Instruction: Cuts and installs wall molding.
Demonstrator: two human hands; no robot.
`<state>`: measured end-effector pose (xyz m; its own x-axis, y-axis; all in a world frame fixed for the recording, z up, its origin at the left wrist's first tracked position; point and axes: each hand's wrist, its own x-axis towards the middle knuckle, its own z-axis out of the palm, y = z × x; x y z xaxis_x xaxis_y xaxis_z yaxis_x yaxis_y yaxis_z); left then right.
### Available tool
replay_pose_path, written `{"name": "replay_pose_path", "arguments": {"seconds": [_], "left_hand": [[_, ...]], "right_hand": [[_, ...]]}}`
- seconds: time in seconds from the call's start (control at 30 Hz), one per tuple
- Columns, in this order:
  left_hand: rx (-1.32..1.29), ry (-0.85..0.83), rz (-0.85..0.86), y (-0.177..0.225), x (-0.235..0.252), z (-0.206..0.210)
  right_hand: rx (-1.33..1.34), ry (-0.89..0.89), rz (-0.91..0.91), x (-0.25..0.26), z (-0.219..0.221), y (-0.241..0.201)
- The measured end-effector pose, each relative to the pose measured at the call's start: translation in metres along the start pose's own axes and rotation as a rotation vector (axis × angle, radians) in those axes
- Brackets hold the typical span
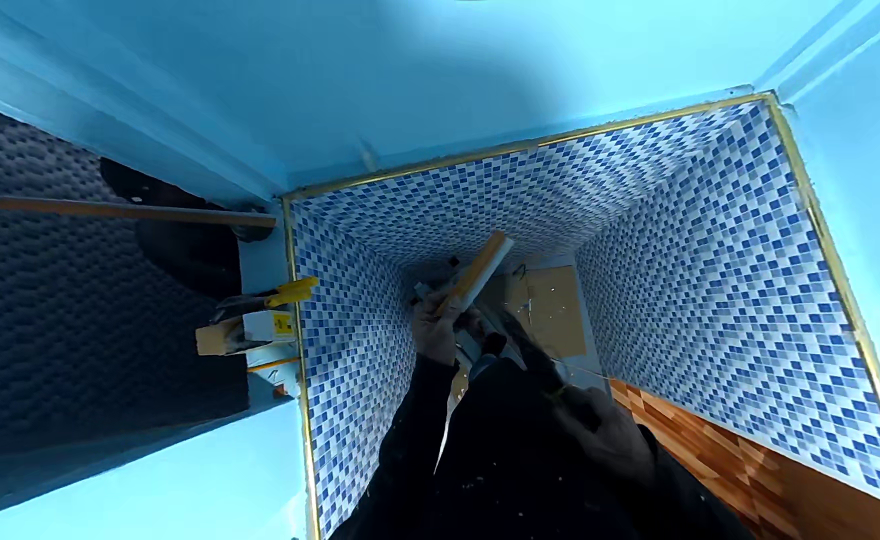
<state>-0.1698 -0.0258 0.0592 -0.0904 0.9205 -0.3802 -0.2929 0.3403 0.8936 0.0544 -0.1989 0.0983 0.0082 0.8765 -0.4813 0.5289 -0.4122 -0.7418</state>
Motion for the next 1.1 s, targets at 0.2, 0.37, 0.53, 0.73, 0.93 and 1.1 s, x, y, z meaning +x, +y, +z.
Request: {"name": "replay_pose_path", "arguments": {"seconds": [0.2,0.37,0.53,0.73,0.93,1.1], "left_hand": [[-0.06,-0.152,-0.131,-0.003,-0.006,0.005],[0.026,-0.411,-0.19,-0.026,-0.03,0.024],[0.044,-0.682,-0.343,-0.02,-0.029,0.02],[0.049,-1.024,-0.493,-0.018,-0.013,0.028],[-0.023,-0.509,-0.459,-0.02,-0.026,0.043],[-0.12,-0.202,-0.49,-0.014,-0.008,0.074]], "right_hand": [[0.891,0.141,0.235,0.042,-0.002,-0.014],[1.176,0.485,0.119,0.116,0.001,-0.026],[1.346,0.473,0.077,0.129,-0.01,-0.021],[1.41,0.161,0.072,0.132,-0.012,-0.012],[1.535,0.329,0.08,0.156,-0.007,-0.015],[1.542,0.538,0.081,0.192,-0.017,-0.033]]}}
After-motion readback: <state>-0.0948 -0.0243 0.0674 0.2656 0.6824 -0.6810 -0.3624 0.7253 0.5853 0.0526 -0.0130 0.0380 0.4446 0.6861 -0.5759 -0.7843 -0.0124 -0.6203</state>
